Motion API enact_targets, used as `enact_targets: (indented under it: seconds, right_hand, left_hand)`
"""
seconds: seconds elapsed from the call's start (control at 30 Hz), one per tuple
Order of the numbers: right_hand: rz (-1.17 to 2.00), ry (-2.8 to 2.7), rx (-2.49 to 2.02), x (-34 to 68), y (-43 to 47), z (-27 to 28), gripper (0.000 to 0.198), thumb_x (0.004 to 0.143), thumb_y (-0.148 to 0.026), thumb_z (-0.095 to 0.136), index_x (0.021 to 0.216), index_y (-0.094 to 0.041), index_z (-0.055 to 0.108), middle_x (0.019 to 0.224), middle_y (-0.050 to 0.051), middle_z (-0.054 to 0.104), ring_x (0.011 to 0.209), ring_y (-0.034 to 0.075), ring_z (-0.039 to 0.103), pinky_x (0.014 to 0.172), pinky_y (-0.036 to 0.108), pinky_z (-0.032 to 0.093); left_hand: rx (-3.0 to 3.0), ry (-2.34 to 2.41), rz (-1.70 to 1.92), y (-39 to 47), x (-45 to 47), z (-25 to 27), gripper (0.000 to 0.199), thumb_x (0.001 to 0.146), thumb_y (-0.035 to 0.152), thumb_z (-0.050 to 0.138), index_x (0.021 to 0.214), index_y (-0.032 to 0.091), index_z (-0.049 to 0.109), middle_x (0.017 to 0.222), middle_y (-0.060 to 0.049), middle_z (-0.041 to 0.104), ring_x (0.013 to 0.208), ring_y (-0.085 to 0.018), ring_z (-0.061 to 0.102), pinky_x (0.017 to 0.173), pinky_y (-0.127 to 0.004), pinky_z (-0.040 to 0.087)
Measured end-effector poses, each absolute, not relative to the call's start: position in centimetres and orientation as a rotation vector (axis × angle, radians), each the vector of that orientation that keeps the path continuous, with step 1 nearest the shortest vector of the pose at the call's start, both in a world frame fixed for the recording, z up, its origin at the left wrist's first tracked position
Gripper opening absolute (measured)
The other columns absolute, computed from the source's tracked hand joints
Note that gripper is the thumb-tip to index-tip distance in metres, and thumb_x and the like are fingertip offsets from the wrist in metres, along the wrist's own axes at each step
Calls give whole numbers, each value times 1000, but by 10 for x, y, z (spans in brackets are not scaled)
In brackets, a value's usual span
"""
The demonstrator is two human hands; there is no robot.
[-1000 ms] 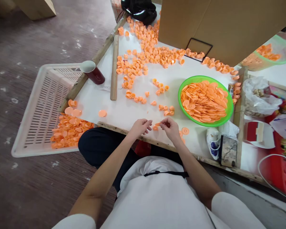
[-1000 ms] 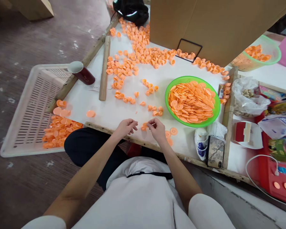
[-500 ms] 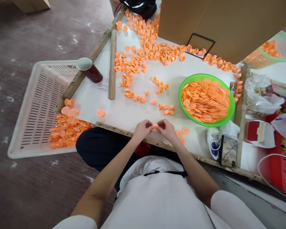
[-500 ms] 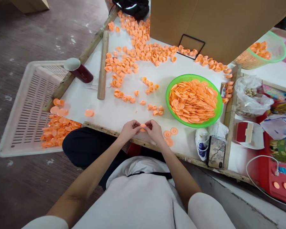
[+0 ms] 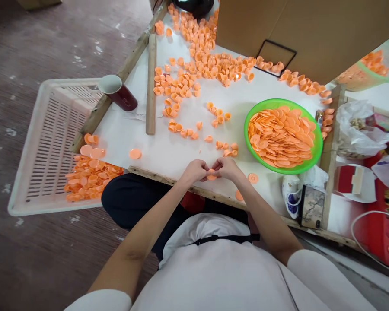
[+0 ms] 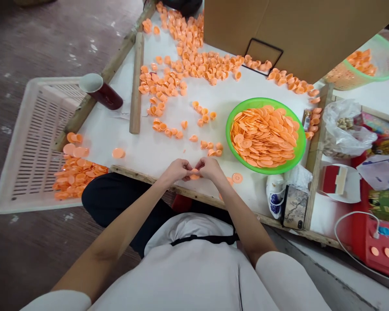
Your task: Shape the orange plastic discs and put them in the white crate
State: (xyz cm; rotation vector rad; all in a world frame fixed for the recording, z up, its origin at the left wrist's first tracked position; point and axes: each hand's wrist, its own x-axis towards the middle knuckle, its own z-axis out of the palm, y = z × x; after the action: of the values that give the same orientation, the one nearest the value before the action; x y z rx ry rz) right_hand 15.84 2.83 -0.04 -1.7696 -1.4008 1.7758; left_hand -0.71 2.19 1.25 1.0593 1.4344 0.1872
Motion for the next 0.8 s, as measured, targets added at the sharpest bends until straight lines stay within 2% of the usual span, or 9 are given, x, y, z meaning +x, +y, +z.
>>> enact_targets:
  seconds: [0.13,0.23,0.37,0.5,0.67,0.8]
  right_hand:
    - [1728,-1525,-1610,165,20,4,18,64,-17,73,76,-18,60,71,2,68,66,17,65,57,28,51]
    - [1635,-1688,-1528,165,9,0,24,64,-27,75,82,-19,60,77,0,67,69,15,62,59,26,47]
    - [1310,-1833,-1711,156,-1,-8,27,63,-34,75,77,-20,57,77,0,62,67,14,54,57,26,38]
    - [1224,-1830,-1770,149,-4,-10,27,62,-33,75,75,-20,55,77,0,58,66,14,50,57,26,35]
    - [1326,-1725,-1688,151,-9,6,24,65,-28,74,79,-20,56,80,0,59,70,15,54,62,27,41]
    - [1274,-1651,-1673,180,-19,31,25,68,-28,74,88,-21,59,89,3,62,75,16,58,68,29,46]
  left_hand:
    - [1073,1446,213,18,-7,17,14,74,20,68,72,14,56,62,-6,66,57,-17,66,53,-26,54]
    - [1081,1461,226,11,-6,15,10,74,16,65,73,15,55,59,-4,65,57,-17,66,53,-25,53]
    - [1126,1469,245,7,-7,3,7,74,16,62,74,17,55,57,-1,63,54,-16,64,51,-23,51]
    - [1209,1484,279,3,-4,-9,6,74,20,61,75,18,56,62,-1,64,52,-14,62,51,-24,49]
    - [1200,1457,297,1,-5,-7,7,75,23,61,78,18,57,62,-2,64,55,-16,63,53,-25,50]
    - [1359,1760,309,7,-58,5,10,73,26,65,81,19,62,71,-4,66,68,-20,65,64,-29,51]
